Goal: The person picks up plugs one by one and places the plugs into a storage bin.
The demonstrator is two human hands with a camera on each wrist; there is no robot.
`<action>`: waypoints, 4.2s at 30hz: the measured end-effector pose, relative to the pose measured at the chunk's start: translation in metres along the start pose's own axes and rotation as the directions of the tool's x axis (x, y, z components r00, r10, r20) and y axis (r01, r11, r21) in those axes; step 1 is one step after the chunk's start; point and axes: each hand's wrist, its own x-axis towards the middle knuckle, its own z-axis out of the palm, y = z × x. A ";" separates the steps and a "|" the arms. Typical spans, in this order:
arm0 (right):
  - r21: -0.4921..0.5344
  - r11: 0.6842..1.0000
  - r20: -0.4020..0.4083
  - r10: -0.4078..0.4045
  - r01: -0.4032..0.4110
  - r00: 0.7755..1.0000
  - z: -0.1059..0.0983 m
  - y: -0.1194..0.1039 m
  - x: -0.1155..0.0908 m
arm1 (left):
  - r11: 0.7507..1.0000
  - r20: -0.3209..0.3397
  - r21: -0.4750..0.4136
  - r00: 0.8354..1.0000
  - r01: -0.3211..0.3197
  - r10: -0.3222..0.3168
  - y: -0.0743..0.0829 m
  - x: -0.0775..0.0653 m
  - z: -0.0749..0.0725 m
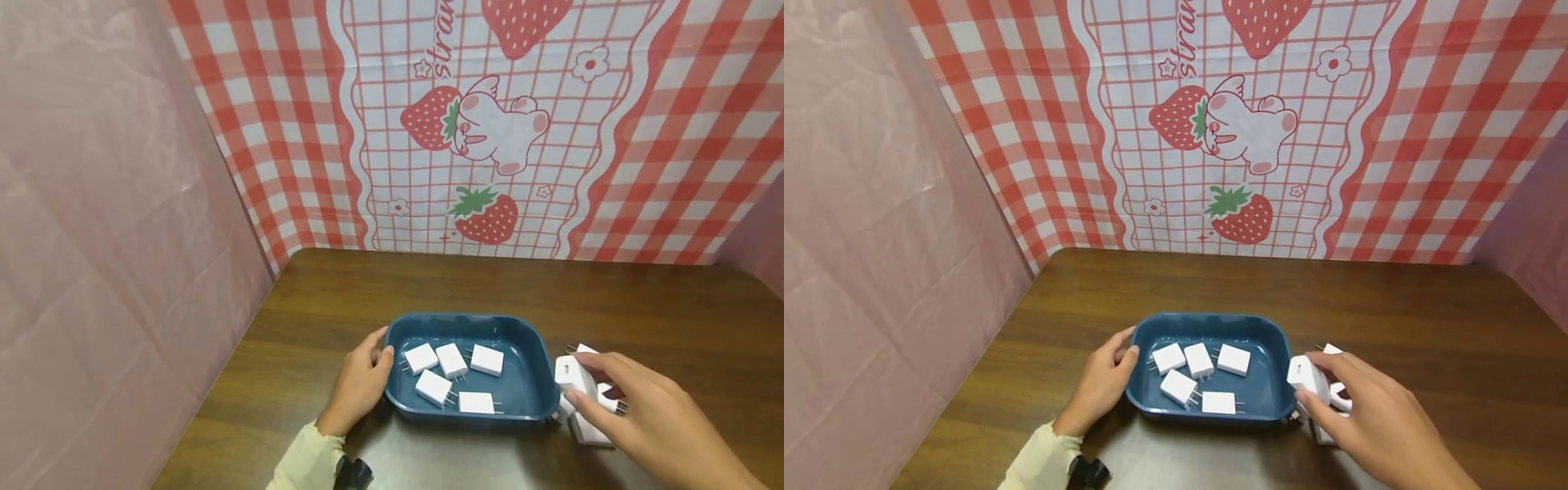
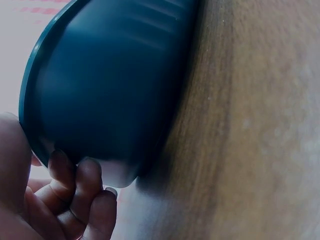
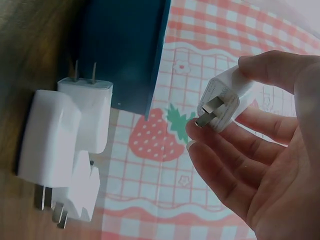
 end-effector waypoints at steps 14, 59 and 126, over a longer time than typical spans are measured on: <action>0.002 0.997 0.177 0.079 -0.080 0.981 0.000 -0.018 0.020 | 1.000 0.006 -0.004 1.000 0.019 -0.019 0.001 0.000 -0.001; -0.155 0.960 0.369 -0.161 0.231 0.915 0.060 -0.019 0.075 | 1.000 0.007 0.006 1.000 0.025 -0.025 -0.001 0.000 -0.001; -0.175 0.982 0.294 0.122 -0.072 0.948 0.032 0.097 0.037 | 1.000 0.014 -0.017 1.000 0.020 -0.020 -0.001 0.000 0.000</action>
